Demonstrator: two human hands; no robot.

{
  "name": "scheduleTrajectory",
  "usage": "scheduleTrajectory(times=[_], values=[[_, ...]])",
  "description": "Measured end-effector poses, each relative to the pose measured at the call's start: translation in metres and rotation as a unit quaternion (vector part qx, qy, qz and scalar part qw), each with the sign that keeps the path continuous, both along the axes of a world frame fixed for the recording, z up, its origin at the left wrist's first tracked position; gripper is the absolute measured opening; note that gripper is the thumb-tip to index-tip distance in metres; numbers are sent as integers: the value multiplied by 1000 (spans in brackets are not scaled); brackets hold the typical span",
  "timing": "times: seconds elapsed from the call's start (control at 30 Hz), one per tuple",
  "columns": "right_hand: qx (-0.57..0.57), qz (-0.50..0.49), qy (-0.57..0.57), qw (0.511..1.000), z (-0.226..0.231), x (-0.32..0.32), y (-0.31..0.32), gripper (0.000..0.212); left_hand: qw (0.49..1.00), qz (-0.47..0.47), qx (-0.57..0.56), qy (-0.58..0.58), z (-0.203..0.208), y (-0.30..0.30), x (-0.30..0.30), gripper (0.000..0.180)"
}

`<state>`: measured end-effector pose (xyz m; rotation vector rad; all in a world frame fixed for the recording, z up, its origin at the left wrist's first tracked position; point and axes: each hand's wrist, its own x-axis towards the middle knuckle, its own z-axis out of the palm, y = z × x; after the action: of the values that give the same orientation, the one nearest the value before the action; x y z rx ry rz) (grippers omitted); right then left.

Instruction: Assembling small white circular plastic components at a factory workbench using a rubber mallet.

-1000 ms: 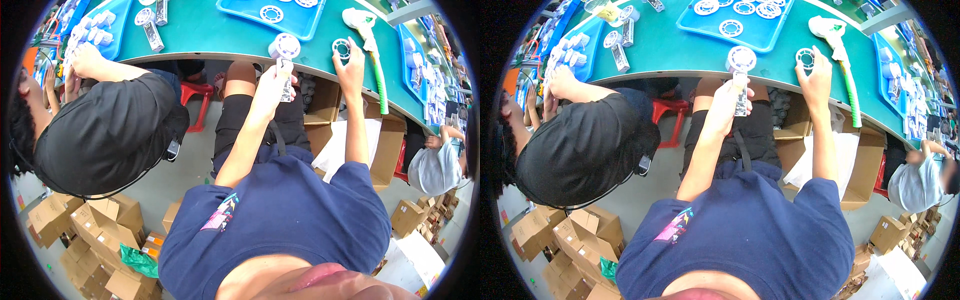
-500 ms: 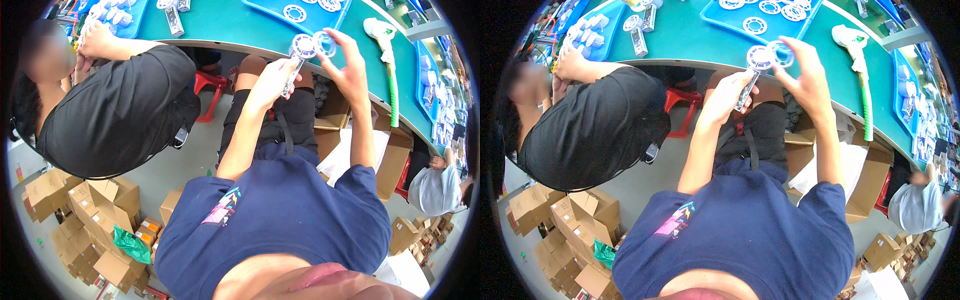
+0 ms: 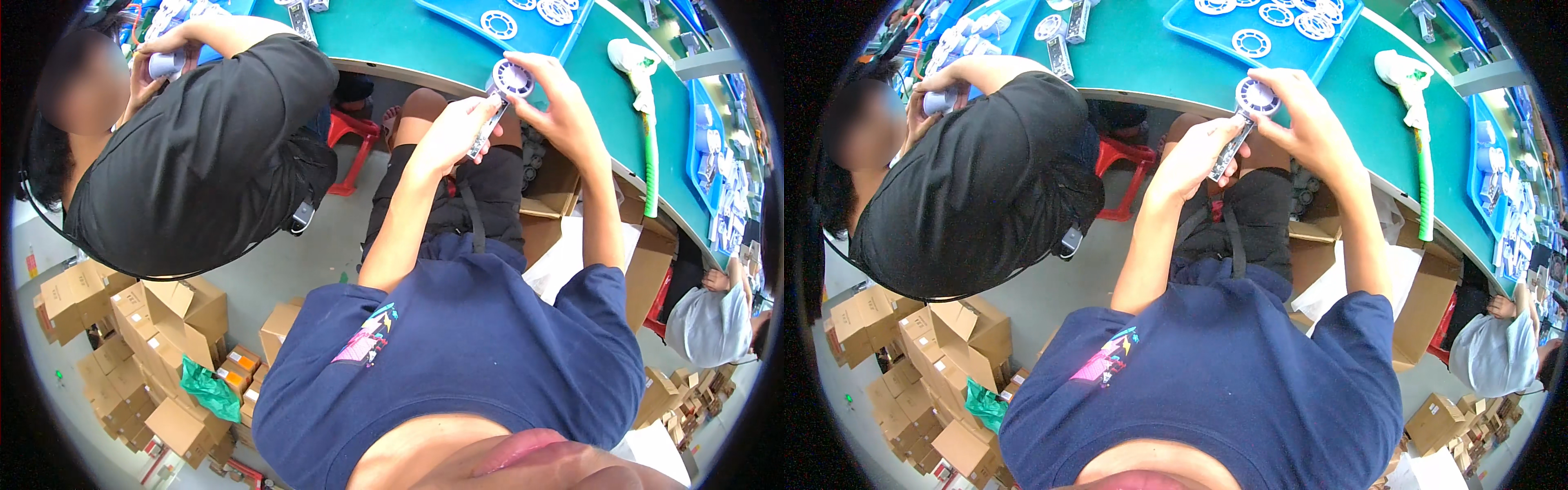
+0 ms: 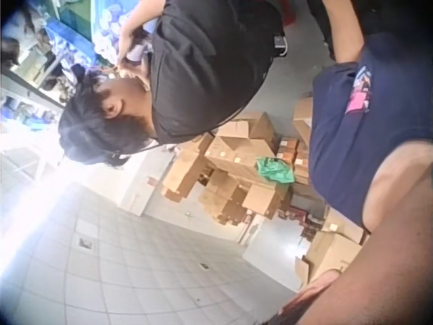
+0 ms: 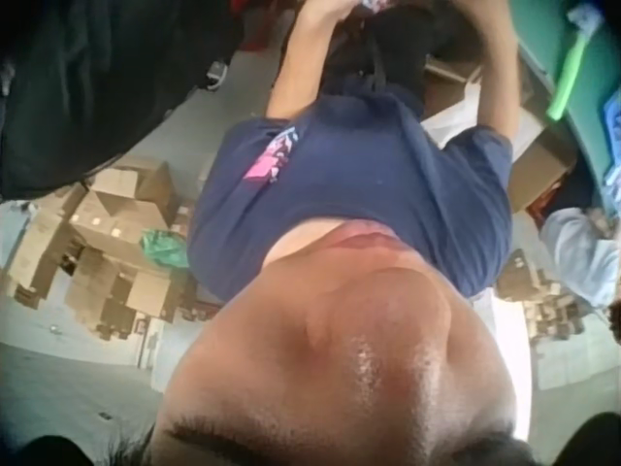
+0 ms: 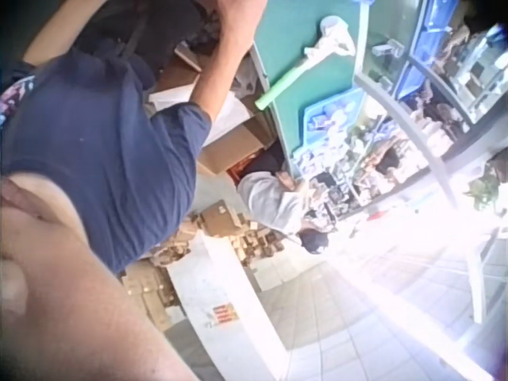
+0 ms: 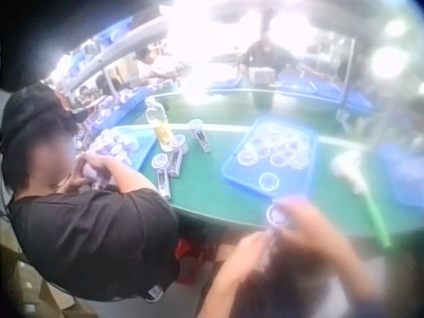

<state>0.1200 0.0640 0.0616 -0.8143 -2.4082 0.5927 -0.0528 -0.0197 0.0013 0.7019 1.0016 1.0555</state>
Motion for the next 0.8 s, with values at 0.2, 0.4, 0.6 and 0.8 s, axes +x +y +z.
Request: scheduleTrajectory(times=[0.2,0.4,0.6,0.8], values=[[-18,41,0,999,1,3,4,52,1000,-12,-5,1,2,0,-5,31],[-52,55,8,997,4,6,9,51,1000,-17,-9,-8,4,0,-5,31],[-48,59,-15,997,8,3,11,50,1000,-15,-11,11,5,1,-6,30],[1,80,-26,996,10,3,10,50,999,-22,-21,18,6,2,-8,30]])
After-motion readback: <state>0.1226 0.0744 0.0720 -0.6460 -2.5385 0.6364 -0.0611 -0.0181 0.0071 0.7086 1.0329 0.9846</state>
